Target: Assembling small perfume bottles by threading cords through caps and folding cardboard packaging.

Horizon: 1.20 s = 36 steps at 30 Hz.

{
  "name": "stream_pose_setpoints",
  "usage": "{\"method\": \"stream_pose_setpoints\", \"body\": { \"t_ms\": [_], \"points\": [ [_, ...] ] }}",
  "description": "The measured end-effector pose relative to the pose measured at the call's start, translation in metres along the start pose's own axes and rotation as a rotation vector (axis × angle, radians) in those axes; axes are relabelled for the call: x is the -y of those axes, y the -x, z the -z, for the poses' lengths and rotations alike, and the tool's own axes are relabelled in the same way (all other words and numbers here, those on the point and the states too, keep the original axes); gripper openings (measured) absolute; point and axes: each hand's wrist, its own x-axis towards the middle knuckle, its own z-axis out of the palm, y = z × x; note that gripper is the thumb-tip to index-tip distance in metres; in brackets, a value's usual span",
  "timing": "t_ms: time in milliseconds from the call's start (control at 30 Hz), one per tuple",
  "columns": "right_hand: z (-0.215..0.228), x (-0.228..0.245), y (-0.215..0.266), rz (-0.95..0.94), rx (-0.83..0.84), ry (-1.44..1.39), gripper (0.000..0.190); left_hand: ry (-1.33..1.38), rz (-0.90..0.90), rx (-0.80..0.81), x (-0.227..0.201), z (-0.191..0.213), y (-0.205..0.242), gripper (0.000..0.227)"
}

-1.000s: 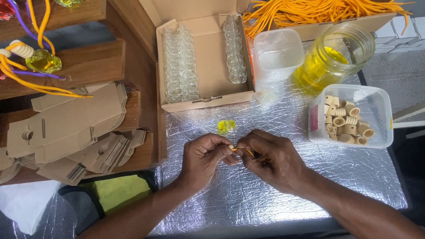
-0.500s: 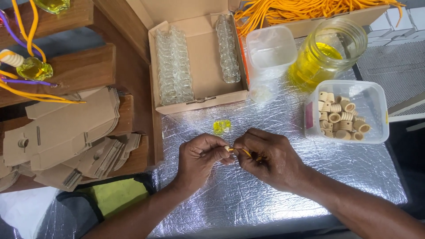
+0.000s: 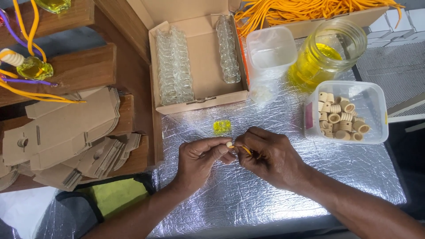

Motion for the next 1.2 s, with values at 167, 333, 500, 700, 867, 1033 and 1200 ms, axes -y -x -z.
{"method": "stream_pose_setpoints", "body": {
  "t_ms": [167, 333, 500, 700, 867, 1033, 1200],
  "points": [
    [-0.001, 0.000, -0.001, -0.009, -0.012, 0.028, 0.012, -0.003, -0.004, 0.027, 0.000, 0.001, -0.001, 0.019],
    [-0.001, 0.000, 0.000, -0.025, -0.014, 0.020, 0.012, 0.019, 0.010, 0.019, -0.001, 0.000, -0.001, 0.019],
    [-0.001, -0.001, 0.000, -0.042, -0.027, -0.009, 0.012, 0.006, -0.003, 0.011, -0.005, -0.001, -0.002, 0.018],
    [0.000, -0.002, -0.001, -0.104, -0.009, -0.074, 0.012, 0.035, 0.012, -0.009, 0.000, -0.001, -0.002, 0.016],
    [0.001, 0.000, -0.002, -0.123, 0.023, -0.063, 0.012, -0.006, 0.006, -0.022, 0.000, -0.001, -0.001, 0.014],
    [0.002, -0.002, -0.001, -0.151, 0.083, -0.055, 0.012, -0.062, -0.045, -0.013, -0.003, -0.003, 0.001, 0.011],
    [0.004, -0.001, -0.003, -0.206, 0.112, -0.116, 0.012, -0.082, -0.064, -0.014, -0.009, -0.006, 0.002, 0.011]
  ]
}}
